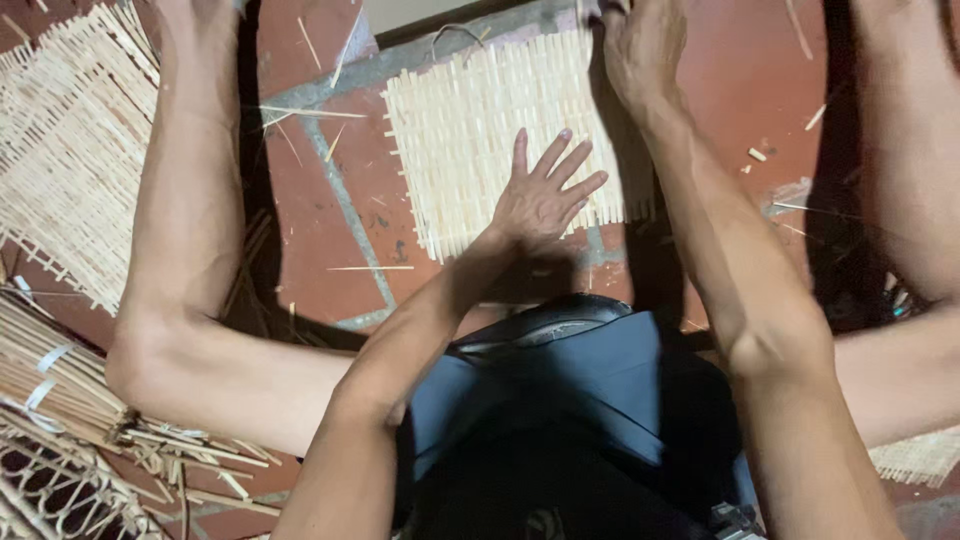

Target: The person weaves thin bamboo strips into a rectangular mat on a tiled floor. They apply glue to a cardboard backing using a roller, then press the woven mat onto the glued surface and stack it with other finished mats.

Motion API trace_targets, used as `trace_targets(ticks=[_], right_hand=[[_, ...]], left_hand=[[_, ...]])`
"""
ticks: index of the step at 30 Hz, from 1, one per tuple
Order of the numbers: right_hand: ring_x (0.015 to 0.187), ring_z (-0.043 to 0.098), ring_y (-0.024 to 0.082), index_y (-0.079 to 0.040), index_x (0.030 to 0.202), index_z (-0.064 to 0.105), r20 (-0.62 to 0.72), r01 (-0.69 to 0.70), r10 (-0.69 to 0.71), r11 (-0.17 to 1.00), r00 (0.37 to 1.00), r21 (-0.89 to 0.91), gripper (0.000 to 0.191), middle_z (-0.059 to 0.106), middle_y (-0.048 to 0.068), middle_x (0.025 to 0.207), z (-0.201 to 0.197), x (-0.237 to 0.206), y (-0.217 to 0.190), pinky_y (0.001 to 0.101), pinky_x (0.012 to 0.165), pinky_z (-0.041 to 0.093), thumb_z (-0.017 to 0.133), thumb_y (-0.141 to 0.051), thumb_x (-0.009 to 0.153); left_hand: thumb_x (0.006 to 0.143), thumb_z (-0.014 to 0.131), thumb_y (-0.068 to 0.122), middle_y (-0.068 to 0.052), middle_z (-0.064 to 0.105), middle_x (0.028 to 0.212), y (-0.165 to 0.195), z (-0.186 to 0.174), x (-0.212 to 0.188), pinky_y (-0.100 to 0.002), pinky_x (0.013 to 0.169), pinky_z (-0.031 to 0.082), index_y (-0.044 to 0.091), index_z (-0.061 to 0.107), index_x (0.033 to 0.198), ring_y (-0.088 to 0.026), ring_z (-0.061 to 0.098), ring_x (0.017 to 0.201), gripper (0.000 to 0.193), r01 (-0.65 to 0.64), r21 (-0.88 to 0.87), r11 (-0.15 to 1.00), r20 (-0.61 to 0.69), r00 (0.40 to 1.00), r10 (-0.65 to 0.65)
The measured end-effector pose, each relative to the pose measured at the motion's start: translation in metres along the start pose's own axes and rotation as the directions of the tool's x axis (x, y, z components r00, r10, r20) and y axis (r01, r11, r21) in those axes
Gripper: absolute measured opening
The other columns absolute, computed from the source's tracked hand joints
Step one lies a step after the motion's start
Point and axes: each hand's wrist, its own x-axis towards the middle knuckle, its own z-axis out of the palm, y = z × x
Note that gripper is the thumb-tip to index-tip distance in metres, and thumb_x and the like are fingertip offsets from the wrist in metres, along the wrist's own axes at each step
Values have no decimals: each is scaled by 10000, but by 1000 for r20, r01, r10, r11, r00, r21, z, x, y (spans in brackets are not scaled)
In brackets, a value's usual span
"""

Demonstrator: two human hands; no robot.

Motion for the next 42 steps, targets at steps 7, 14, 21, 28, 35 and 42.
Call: trace_targets(ticks=[7,14,21,28,35,42], right_hand=[[609,681,282,2,992,765,463,-390,390,915,796,-101,179,715,203,776,-69,-144,-27,436,558,549,734,-164,933],[727,694,442,13,895,742,371,-355,480,864,795,-356,183,706,274,798,-51,-188,-43,550,687,545,784,-161,861],[729,705,433,39,899,715,336,-423,523,845,784,-328,186,709,278,810,-46,-187,-40,537,702,551,748,-139,856],[696,716,353,42,914,697,388,-627,665,741,638,-239,208,727,249,807,-47,-181,-32,498,626,572,725,-135,807],[641,698,350,15,972,756,400,-361,509,847,762,-390,200,716,262,759,-42,-194,-28,502,637,560,742,-165,888],[670,713,339,43,866,718,366,-517,587,809,722,-279,274,707,243,748,-43,-178,-29,499,639,561,797,-204,775]], left_hand=[[1076,414,294,-12,322,1651,-2,15,6,-683,1244,-4,165,383,1566,-253,221,1549,508,50,-14,999,-70,996,-50],[970,562,162,-26,408,1600,-2,9,5,-696,1235,50,252,626,1383,-285,290,1523,428,21,-111,994,-174,984,-40],[934,608,121,-45,447,1579,-5,1,0,-705,1241,42,264,740,1152,-314,305,1521,292,-72,-173,982,-235,972,30],[928,614,99,-51,470,1568,-9,5,1,-702,1234,23,224,729,1148,-307,289,1519,277,-62,-164,984,-194,980,29],[969,569,95,-34,473,1570,-9,11,3,-691,1257,45,139,654,1311,-279,300,1531,355,-56,-173,983,-269,963,8],[933,553,120,-52,452,1570,-9,8,1,-719,1220,58,230,661,1330,-305,278,1520,426,-58,-115,992,-213,977,32]])
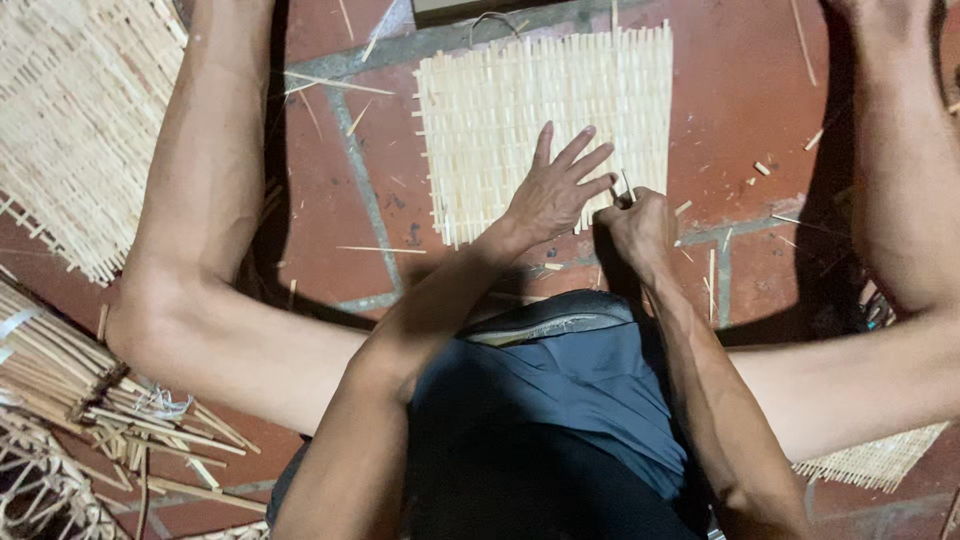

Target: The person weaves thin bamboo strips into a rectangular mat on a tiled floor. They apply glue to a cardboard backing using a roller, then press the woven mat onto the glued surface and stack it with other finished mats.

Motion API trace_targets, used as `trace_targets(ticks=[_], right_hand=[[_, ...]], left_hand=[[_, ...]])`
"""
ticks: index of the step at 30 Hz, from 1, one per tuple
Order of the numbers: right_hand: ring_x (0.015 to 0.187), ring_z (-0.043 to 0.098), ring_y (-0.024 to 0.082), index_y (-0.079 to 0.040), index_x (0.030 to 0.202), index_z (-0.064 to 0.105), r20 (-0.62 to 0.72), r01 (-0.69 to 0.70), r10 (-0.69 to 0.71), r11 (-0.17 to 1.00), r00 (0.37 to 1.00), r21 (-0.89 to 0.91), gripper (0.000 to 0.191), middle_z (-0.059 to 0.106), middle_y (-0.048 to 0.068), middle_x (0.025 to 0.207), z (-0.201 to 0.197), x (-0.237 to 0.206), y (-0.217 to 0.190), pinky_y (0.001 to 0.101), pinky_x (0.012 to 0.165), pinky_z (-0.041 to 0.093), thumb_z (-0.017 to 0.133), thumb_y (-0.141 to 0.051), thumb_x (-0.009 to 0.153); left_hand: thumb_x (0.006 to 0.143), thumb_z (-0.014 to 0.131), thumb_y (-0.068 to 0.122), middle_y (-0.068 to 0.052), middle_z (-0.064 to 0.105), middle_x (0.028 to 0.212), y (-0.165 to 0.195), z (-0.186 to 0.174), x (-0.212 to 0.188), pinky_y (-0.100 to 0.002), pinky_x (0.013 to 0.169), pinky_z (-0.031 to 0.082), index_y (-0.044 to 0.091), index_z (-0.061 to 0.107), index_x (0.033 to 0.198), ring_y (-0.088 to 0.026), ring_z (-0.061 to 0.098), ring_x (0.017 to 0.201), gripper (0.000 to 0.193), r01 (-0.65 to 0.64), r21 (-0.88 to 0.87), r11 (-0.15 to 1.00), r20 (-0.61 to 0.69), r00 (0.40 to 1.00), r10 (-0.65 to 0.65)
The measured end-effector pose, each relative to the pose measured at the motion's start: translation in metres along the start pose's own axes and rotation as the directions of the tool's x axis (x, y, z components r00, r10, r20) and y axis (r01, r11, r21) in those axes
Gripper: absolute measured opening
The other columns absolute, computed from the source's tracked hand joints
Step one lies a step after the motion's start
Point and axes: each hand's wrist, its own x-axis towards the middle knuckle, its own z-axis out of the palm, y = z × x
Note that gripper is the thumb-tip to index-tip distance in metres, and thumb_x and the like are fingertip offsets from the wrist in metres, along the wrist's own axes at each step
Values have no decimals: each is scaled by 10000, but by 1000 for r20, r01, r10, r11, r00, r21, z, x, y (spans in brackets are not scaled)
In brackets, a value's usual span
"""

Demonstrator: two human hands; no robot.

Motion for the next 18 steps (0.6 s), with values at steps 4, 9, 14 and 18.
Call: trace_targets(ticks=[4,9,14,18], right_hand=[[651,677,352,22,913,686,-53,177,-188,969,981,-174,273,683,228,808,1,-7,-10,515,602,520,806,-205,819],[683,655,358,-1,953,664,-77,363,-397,890,915,-275,279,640,197,886,2,-17,-15,515,563,494,842,-164,813],[674,652,355,-22,958,638,-112,417,-461,865,880,-279,295,645,205,895,7,-18,-6,506,577,520,857,-141,801],[692,680,276,22,1122,581,-111,349,-365,927,924,-139,231,688,173,893,14,-16,0,436,566,559,750,-47,980]], left_hand=[[972,564,267,-73,407,1578,1,-3,3,-761,1199,43,270,657,1327,-327,243,1521,368,-37,-17,999,-46,998,36],[979,543,327,-46,389,1615,2,-8,3,-745,1202,50,283,638,1354,-305,210,1543,390,-12,81,997,62,998,7],[957,542,401,-36,349,1628,4,-9,3,-724,1210,29,293,610,1379,-296,180,1548,440,14,64,998,147,989,-23],[966,544,403,-33,325,1633,5,-9,6,-713,1225,6,341,586,1418,-297,166,1547,458,17,85,996,88,996,-25]])
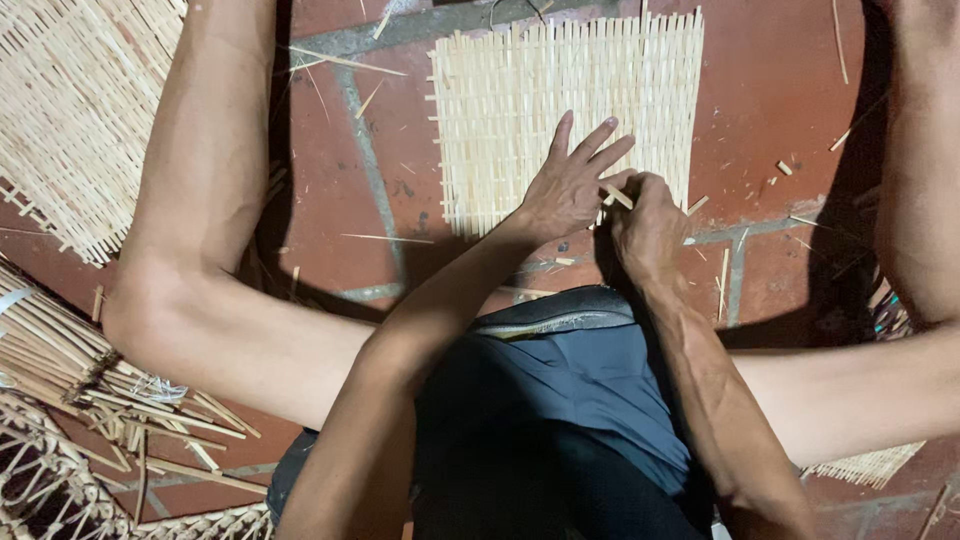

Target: The person weaves thin bamboo strips into a rectangular mat on a tiled floor. They apply glue to a cardboard backing using a roller, then press the woven mat onto the glued surface and stack it with other finished mats.

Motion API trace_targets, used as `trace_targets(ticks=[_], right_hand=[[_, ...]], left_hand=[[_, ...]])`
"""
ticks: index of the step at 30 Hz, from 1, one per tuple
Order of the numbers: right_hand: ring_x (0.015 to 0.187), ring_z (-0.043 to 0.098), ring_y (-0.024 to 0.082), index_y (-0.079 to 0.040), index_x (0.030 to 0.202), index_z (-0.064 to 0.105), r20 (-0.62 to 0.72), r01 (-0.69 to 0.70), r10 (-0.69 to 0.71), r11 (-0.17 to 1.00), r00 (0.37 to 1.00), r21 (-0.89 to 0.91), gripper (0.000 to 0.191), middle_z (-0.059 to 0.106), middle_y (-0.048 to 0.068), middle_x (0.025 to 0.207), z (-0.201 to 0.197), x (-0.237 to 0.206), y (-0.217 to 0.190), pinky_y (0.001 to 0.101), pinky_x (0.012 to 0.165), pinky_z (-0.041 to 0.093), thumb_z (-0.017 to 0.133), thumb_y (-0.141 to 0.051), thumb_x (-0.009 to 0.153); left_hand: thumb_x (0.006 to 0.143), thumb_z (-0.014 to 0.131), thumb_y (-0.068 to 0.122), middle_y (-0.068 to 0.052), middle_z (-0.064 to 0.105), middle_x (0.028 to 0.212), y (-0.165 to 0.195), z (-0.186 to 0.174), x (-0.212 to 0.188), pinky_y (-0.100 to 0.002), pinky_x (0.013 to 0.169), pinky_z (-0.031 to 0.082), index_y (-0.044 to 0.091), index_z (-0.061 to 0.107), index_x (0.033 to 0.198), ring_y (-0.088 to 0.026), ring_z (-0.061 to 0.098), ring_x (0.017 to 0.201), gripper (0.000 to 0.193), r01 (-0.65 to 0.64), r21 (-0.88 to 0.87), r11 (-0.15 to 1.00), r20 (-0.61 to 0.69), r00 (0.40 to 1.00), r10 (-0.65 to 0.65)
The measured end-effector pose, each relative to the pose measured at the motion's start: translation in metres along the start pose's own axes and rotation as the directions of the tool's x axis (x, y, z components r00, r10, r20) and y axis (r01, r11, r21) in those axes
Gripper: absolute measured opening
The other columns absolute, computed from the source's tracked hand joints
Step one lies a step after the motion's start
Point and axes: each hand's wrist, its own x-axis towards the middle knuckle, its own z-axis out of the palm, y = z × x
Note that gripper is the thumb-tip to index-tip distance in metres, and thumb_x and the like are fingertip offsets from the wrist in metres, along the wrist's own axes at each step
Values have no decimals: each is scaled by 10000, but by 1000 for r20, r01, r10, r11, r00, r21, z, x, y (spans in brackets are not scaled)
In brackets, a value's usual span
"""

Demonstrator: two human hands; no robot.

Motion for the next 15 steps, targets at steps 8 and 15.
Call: trace_targets(ticks=[8,15], right_hand=[[728,703,232,-11,1159,588,582,-656,436,716,686,238,311,713,189,948,-52,59,-6,363,609,601,689,7,866],[900,712,247,14,1214,583,271,-437,351,802,896,408,361,702,177,1044,-46,30,-28,360,749,627,701,-2,873]], left_hand=[[883,612,549,-51,275,1645,8,-21,-2,-701,1220,-10,291,532,1448,-295,134,1547,627,57,-63,996,231,972,-41],[917,624,157,-41,347,1634,3,-12,-1,-724,1217,15,295,601,1403,-296,187,1548,506,7,-6,1000,59,998,-7]])
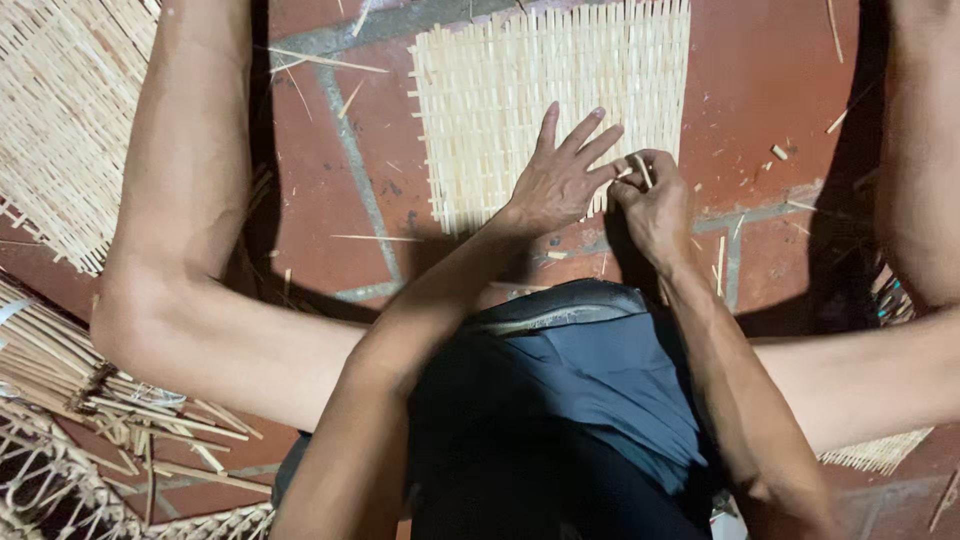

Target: The person weaves thin bamboo strips into a rectangular mat on a tiled floor. They apply glue to a cardboard backing using a roller, then press the woven mat onto the glued surface and stack it with other finished mats.

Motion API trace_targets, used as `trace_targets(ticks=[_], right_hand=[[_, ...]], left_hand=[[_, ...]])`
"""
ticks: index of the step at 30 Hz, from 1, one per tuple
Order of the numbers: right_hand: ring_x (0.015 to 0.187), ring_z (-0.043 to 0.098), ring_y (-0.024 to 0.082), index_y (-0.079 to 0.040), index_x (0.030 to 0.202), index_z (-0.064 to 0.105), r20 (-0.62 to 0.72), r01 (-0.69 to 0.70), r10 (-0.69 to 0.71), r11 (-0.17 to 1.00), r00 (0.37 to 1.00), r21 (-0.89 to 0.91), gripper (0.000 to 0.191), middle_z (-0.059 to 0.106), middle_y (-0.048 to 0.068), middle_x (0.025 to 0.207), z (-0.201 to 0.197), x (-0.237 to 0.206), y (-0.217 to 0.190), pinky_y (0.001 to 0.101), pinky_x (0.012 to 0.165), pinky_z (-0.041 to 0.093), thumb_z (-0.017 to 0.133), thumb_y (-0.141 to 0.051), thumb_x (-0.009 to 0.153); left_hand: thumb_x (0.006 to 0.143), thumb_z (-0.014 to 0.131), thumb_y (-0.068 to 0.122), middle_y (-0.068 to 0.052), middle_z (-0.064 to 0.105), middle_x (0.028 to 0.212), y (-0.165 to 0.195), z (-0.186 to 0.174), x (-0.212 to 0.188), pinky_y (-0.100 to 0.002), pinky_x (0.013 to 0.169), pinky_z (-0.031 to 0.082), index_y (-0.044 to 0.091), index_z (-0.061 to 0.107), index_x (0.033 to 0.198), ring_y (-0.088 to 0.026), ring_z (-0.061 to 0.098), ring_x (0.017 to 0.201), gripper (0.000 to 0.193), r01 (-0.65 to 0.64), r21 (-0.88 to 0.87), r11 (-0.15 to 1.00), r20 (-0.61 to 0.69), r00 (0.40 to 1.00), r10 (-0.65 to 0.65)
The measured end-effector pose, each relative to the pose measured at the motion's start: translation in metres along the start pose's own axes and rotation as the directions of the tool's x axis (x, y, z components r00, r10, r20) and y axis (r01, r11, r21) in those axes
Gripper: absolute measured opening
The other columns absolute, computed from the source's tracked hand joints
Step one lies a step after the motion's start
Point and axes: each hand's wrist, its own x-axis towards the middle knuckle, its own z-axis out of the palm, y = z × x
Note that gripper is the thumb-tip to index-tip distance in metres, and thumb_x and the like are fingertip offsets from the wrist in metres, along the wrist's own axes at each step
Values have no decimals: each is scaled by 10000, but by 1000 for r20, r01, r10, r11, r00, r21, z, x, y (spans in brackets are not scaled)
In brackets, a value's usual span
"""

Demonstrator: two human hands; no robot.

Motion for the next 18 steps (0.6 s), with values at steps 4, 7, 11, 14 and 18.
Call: trace_targets(ticks=[4,7,11,14,18], right_hand=[[823,690,250,44,1168,581,5,-87,89,981,996,-175,314,692,183,984,-2,5,7,366,660,578,738,-43,911],[681,672,248,39,1104,595,73,-267,279,954,958,-134,247,684,179,875,-13,11,3,362,552,563,718,-78,925],[547,626,216,51,966,653,182,-323,302,941,936,98,165,681,165,752,-18,-4,2,338,452,520,737,-59,876],[510,579,241,49,911,666,110,-522,510,830,853,195,124,663,164,722,-10,-13,10,386,415,444,708,-68,904],[558,612,188,30,947,681,-3,-342,342,939,940,-44,177,688,135,742,0,-8,27,346,467,477,765,-119,902]], left_hand=[[998,612,180,-22,365,1650,0,13,-5,-731,1246,26,279,626,1371,-290,204,1575,386,0,-17,1000,-24,1000,-1],[941,601,132,-40,360,1622,0,20,-2,-732,1215,22,302,619,1386,-308,213,1529,477,-8,23,1000,-74,997,9],[931,600,147,-41,356,1626,-1,24,0,-725,1215,15,307,612,1390,-307,209,1534,486,-1,34,999,-41,999,2],[953,615,197,-30,368,1632,1,23,-3,-724,1228,17,315,632,1372,-297,206,1540,435,-2,30,1000,-86,996,4],[949,686,436,-69,415,1575,13,15,0,-743,1213,21,239,670,1278,-316,215,1523,384,69,-90,994,-79,994,-76]])
